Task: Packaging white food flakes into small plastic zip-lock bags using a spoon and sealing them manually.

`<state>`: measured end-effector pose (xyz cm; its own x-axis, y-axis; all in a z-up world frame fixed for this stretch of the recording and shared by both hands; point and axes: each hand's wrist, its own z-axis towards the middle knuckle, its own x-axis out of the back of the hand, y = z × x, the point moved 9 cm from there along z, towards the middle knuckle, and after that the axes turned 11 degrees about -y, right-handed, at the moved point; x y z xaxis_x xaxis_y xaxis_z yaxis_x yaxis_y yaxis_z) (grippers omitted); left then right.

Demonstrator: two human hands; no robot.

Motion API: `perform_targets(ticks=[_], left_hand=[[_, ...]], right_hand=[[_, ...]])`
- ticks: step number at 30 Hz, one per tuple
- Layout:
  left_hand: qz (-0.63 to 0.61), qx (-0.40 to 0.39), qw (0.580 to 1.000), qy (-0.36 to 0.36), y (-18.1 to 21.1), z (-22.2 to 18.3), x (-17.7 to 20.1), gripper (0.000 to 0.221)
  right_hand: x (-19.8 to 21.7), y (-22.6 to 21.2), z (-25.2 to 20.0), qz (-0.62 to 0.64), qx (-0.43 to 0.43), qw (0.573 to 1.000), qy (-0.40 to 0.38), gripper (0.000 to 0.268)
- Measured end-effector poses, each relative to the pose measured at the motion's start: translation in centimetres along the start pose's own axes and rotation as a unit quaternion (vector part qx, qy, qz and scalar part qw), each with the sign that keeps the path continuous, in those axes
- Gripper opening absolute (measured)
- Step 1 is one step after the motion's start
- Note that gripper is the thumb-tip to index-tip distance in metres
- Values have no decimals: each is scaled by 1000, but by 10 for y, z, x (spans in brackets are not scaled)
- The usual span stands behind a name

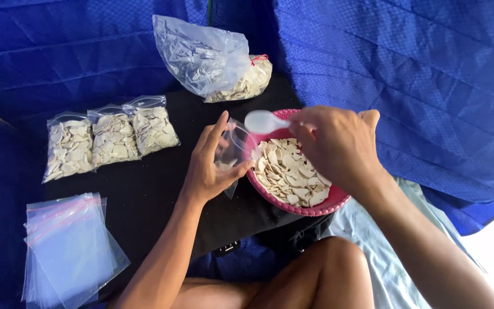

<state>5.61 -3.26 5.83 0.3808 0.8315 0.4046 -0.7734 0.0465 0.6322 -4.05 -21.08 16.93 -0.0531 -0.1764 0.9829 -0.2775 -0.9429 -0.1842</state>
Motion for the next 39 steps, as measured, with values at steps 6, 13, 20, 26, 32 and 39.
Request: perform_targets(ticks=[6, 13, 20, 26, 32, 39], left_hand=[[17, -36, 998, 46, 28, -1, 8, 100], [-172, 157, 961, 150, 4, -56, 30, 100], [-421, 298, 846, 132, -5, -96, -19, 71], [-388, 273, 869, 142, 0, -92, -13, 52], [-392, 320, 850, 146, -16, -102, -23, 30], [-391, 359, 826, 188, -47, -110, -7, 30]], right_hand=[[-63, -23, 14, 323, -4, 939, -120, 29], [-53, -60, 0, 426, 15, 895, -130, 25], [-44, -41, -17, 476, 48, 874, -82, 20], [-72, 13, -20, 386, -12, 917, -97, 18], [-68, 11, -30, 381, -7, 916, -126, 21], [-75, 67, -21, 276, -56, 955, -92, 30]])
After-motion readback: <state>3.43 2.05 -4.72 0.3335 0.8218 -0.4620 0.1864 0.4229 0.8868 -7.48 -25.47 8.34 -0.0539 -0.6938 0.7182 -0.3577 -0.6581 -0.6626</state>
